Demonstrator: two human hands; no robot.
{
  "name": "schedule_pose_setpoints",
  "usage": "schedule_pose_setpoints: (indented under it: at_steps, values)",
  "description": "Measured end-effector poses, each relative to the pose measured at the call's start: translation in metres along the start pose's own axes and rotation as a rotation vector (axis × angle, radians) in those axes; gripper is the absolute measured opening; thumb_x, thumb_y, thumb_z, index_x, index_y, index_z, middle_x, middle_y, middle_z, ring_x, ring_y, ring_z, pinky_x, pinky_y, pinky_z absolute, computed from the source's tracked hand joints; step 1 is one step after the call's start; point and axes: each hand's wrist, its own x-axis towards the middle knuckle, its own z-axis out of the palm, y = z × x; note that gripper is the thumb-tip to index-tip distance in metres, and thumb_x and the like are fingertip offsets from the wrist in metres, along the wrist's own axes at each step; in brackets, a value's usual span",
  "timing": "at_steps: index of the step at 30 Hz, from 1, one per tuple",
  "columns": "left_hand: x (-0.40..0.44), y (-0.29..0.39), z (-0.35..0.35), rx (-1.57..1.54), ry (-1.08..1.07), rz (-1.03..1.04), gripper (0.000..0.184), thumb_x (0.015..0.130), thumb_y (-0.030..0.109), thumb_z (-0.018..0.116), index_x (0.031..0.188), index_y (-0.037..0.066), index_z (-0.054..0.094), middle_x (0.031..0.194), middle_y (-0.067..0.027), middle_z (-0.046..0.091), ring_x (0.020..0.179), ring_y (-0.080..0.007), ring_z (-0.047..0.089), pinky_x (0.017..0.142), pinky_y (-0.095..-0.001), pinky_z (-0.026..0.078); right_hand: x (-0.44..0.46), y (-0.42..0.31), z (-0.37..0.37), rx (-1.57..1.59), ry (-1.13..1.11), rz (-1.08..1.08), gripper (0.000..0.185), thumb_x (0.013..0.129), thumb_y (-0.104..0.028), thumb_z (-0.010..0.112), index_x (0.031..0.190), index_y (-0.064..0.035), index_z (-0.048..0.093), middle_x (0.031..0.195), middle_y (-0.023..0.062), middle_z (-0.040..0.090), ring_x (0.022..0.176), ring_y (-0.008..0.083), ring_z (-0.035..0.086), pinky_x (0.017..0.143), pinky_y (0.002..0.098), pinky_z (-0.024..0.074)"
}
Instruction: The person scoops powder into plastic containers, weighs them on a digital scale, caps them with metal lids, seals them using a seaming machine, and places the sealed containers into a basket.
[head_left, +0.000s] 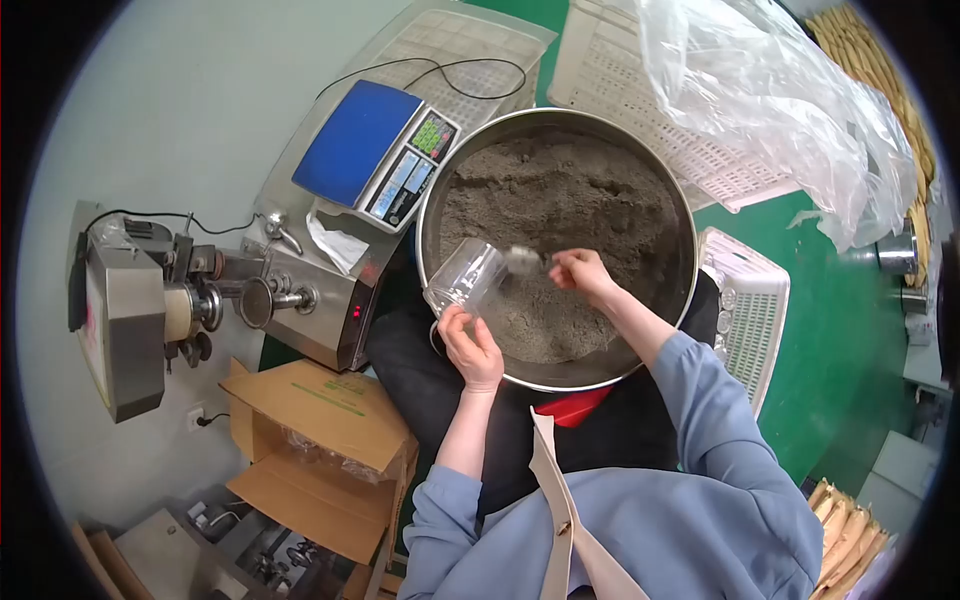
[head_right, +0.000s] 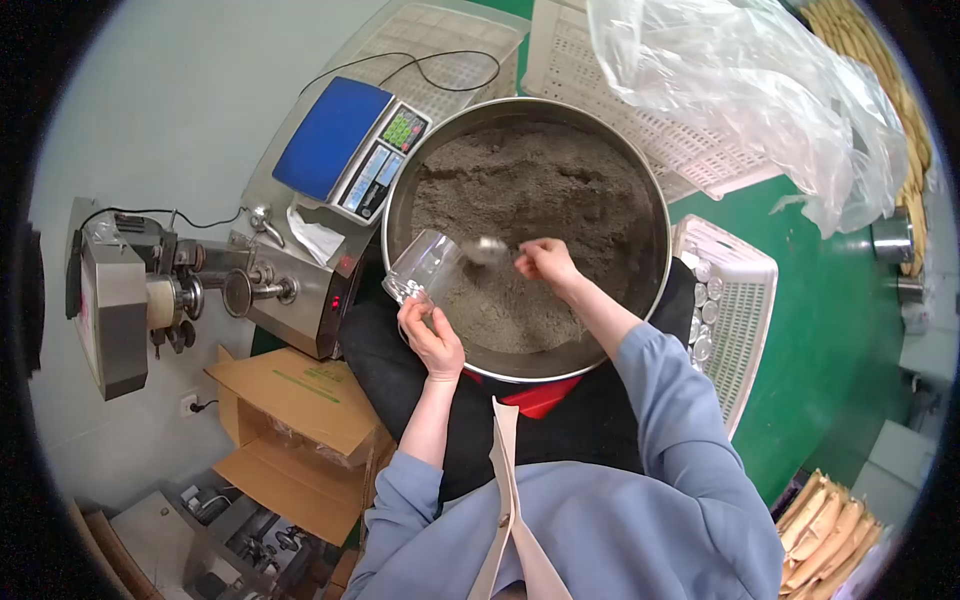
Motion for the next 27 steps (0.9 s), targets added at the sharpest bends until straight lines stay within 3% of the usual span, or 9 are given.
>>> schedule_pose_setpoints:
  at_steps: [2, 6, 9, 12, 15, 19, 24, 27]
  values:
    - [0.006, -0.004, -0.005, 0.011, -0.008, -0.008, 0.015, 0.101, 0.007, 0.061, 0.112, -0.001, 0.054, 0.124, -0.022, 0.057, 0.114, -0.041, 0.059, 0.102, -0.0496, 0.048, 0.022, 0.008, 0.01, 0.166, 0.067, -0.104, 0.04, 0.105, -0.009, 0.059, 0.141, 0.0098, 0.058, 0.093, 0.0178, 0.076, 0.073, 0.021, 0.074, 0.063, 0.0337, 0.0621]
    - [0.006, 0.009, 0.002, 0.026, 0.001, 0.014, 0.015, 0.1, 0.006, 0.062, 0.111, -0.002, 0.054, 0.122, -0.0217, 0.058, 0.114, -0.0407, 0.06, 0.101, -0.0492, 0.048, 0.017, 0.058, 0.005, 0.226, 0.058, 0.113, 0.03, 0.104, -0.006, 0.057, 0.128, 0.0122, 0.065, 0.087, 0.0197, 0.076, 0.064, 0.0203, 0.072, 0.052, 0.0335, 0.0579]
    - [0.005, 0.009, 0.003, 0.045, -0.011, 0.027, 0.017, 0.1, 0.007, 0.063, 0.112, -0.002, 0.054, 0.122, -0.022, 0.059, 0.114, -0.0416, 0.061, 0.101, -0.0497, 0.048, -0.012, 0.089, -0.01, 0.074, -0.003, 0.219, 0.025, 0.102, -0.005, 0.058, 0.12, 0.0095, 0.069, 0.081, 0.0173, 0.076, 0.062, 0.0205, 0.072, 0.051, 0.0343, 0.0577]
    - [0.003, 0.008, 0.0, 0.077, -0.043, 0.034, 0.018, 0.101, 0.01, 0.064, 0.113, -0.001, 0.055, 0.123, -0.0227, 0.061, 0.115, -0.0427, 0.062, 0.099, -0.0503, 0.05, -0.027, 0.076, -0.037, -0.185, -0.149, 0.266, 0.025, 0.101, -0.007, 0.06, 0.118, 0.0074, 0.071, 0.081, 0.0164, 0.078, 0.062, 0.0193, 0.072, 0.052, 0.0332, 0.0578]
    - [0.006, 0.011, 0.0, 0.084, -0.048, 0.036, 0.018, 0.1, 0.01, 0.065, 0.112, -0.001, 0.056, 0.122, -0.0217, 0.062, 0.115, -0.0421, 0.063, 0.099, -0.0498, 0.051, -0.036, 0.053, -0.035, -0.324, -0.074, 0.2, 0.026, 0.1, -0.008, 0.061, 0.118, 0.0067, 0.071, 0.083, 0.0158, 0.079, 0.062, 0.0181, 0.073, 0.055, 0.0309, 0.0586]
    - [0.007, 0.013, 0.002, 0.097, -0.05, 0.047, 0.017, 0.099, 0.01, 0.067, 0.11, 0.0, 0.058, 0.118, -0.0205, 0.063, 0.112, -0.0413, 0.065, 0.096, -0.049, 0.052, -0.033, 0.065, 0.012, -0.115, 0.015, 0.045, 0.025, 0.101, -0.013, 0.062, 0.112, 0.0054, 0.075, 0.081, 0.0116, 0.079, 0.068, 0.0158, 0.075, 0.061, 0.0292, 0.0607]
    - [0.009, 0.013, 0.001, 0.092, -0.078, 0.057, 0.016, 0.097, 0.009, 0.069, 0.109, 0.0, 0.062, 0.112, -0.0177, 0.067, 0.107, -0.0385, 0.067, 0.093, -0.0465, 0.052, -0.038, 0.057, 0.033, -0.492, 0.014, -0.236, 0.032, 0.1, -0.019, 0.056, 0.112, 0.0032, 0.076, 0.082, 0.0141, 0.08, 0.077, 0.0235, 0.079, 0.077, 0.0384, 0.0632]
    - [0.01, 0.011, 0.001, 0.119, -0.104, 0.094, 0.015, 0.095, 0.007, 0.072, 0.107, 0.001, 0.064, 0.108, -0.0158, 0.069, 0.102, -0.0365, 0.068, 0.089, -0.0446, 0.054, -0.013, 0.07, -0.01, -0.629, 0.004, -0.204, 0.03, 0.097, -0.019, 0.058, 0.104, -0.0009, 0.08, 0.084, 0.013, 0.081, 0.079, 0.0251, 0.08, 0.08, 0.0408, 0.0634]
